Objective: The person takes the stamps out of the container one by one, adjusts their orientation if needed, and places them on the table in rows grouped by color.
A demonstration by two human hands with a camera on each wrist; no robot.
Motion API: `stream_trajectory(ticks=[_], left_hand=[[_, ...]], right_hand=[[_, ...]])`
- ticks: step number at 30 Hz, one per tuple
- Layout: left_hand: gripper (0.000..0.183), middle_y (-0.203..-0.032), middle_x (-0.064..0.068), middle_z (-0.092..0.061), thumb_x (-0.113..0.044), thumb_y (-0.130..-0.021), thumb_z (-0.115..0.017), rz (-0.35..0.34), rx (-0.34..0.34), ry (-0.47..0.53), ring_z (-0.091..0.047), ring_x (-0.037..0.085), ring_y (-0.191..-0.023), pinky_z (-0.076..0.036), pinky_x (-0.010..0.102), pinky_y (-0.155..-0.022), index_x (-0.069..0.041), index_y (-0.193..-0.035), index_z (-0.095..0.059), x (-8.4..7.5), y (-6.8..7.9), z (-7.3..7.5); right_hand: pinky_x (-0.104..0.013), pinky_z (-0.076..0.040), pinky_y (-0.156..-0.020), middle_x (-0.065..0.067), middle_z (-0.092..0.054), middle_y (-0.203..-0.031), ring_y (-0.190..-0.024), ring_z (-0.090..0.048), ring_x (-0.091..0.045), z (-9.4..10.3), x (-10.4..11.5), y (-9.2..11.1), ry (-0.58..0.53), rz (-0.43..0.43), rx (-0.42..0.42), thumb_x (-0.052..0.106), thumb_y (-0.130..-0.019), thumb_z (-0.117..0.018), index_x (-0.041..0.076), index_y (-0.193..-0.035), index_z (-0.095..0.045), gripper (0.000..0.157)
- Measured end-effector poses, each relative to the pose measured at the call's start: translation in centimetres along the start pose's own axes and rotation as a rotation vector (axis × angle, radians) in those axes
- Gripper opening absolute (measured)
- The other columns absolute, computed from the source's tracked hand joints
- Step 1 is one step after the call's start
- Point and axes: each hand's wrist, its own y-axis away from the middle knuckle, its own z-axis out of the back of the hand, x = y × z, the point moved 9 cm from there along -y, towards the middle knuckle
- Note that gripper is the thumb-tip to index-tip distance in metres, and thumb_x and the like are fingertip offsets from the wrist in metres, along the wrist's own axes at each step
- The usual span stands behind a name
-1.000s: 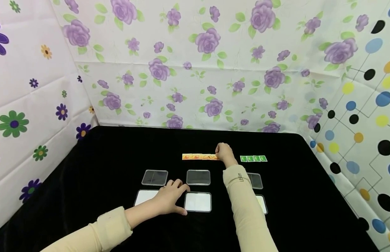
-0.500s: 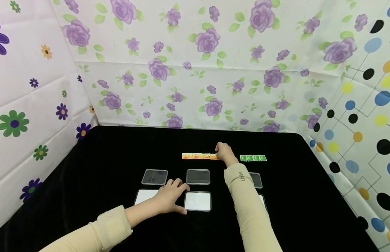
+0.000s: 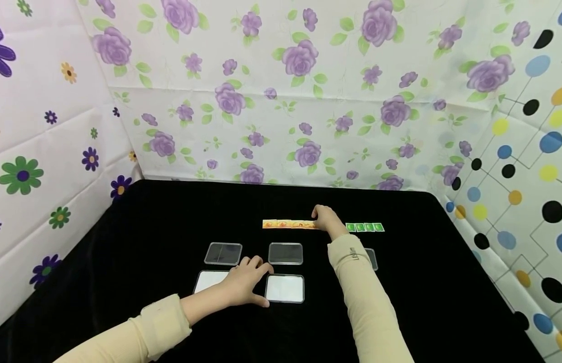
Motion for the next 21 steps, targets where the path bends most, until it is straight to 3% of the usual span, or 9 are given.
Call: stream_trajectory(ticks=[8,21], left_hand=[[0.07,-0.111,0.007,-0.046,-0.051,-0.058,-0.073,0.003,0.007,0.004,-0.045,0.026,-0.099,-0.045,0.05,-0.075,-0.019,-0.115,-0.048,-0.1,0.1,0.0],[0.069,-0.111,0.007,-0.046,-0.05,-0.058,-0.073,-0.001,-0.004,0.009,-0.045,0.027,-0.1,-0.045,0.05,-0.075,-0.019,-0.114,-0.048,-0.1,0.0,0.0]], right_hand=[[-0.035,-0.044,-0.069,-0.019,-0.056,-0.096,-0.08,-0.054,-0.025,0.3,0.4,1.7,0.055,0.034,0.024,0.011,-0.084,-0.058,0.0,-0.104,-0.053,0.023],[-0.042,-0.043,-0.077,-0.023,-0.054,-0.102,-0.089,-0.053,-0.03,0.6,1.2,3.9,0.039,0.118,0.044,0.014,-0.083,-0.06,-0.001,-0.111,-0.051,0.034]])
